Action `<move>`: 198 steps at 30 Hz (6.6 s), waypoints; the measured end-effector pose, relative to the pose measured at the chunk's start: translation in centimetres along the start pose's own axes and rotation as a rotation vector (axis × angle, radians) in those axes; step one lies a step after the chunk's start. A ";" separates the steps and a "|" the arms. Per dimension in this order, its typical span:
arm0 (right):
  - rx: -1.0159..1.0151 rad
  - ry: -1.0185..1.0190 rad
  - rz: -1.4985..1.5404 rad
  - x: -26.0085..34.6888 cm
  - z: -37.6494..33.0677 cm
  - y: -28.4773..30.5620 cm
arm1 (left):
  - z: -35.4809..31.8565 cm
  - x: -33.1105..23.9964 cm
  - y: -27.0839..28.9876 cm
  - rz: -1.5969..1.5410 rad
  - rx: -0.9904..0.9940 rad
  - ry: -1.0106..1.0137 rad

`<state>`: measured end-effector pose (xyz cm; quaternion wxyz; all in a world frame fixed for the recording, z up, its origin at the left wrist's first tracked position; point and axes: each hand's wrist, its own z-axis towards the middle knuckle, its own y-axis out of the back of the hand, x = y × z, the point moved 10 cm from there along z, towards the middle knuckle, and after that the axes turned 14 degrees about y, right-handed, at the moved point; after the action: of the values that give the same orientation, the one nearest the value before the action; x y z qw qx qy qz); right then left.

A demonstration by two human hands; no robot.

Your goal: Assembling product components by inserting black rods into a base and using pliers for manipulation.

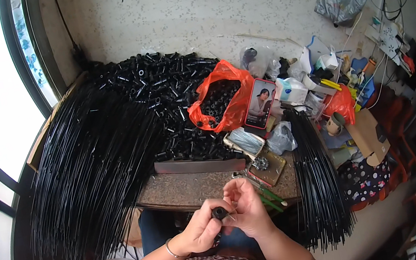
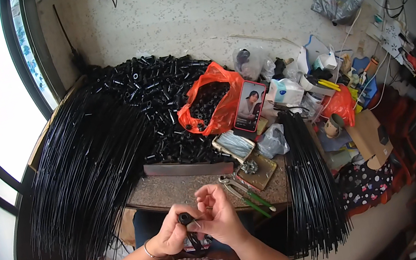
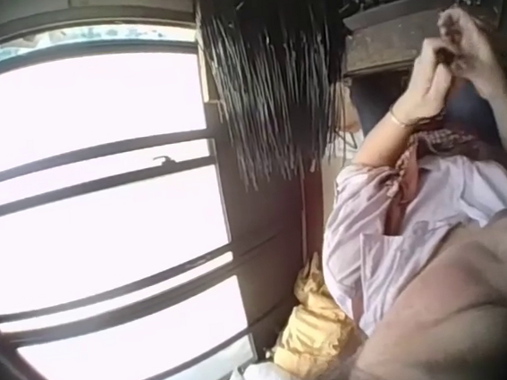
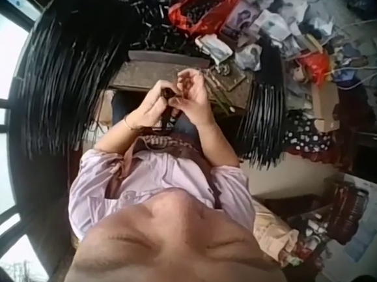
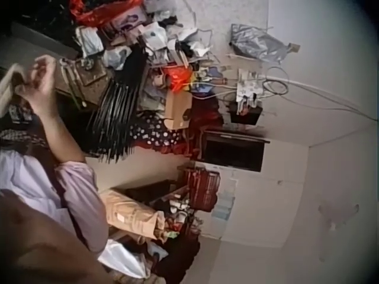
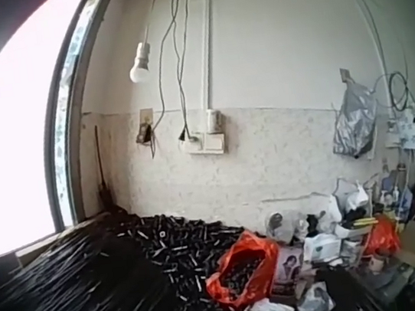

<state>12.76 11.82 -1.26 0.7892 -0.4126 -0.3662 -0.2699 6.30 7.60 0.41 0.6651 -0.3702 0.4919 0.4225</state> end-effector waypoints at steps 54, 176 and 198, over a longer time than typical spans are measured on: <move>0.133 -0.017 -0.576 2.1 -5.7 5.4 | 1.0 -2.0 6.9 -0.025 -0.344 0.091; -0.215 0.254 -0.064 3.1 -1.3 2.1 | 2.2 -1.9 1.2 0.207 -0.443 -0.064; 0.119 0.740 -0.359 5.2 -0.5 -0.9 | 1.2 -2.1 0.7 0.174 -0.217 -0.110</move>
<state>15.34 10.27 3.07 0.8306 -0.1710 -0.1390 -0.5115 5.75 8.50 2.64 0.6079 -0.3725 0.4364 0.5489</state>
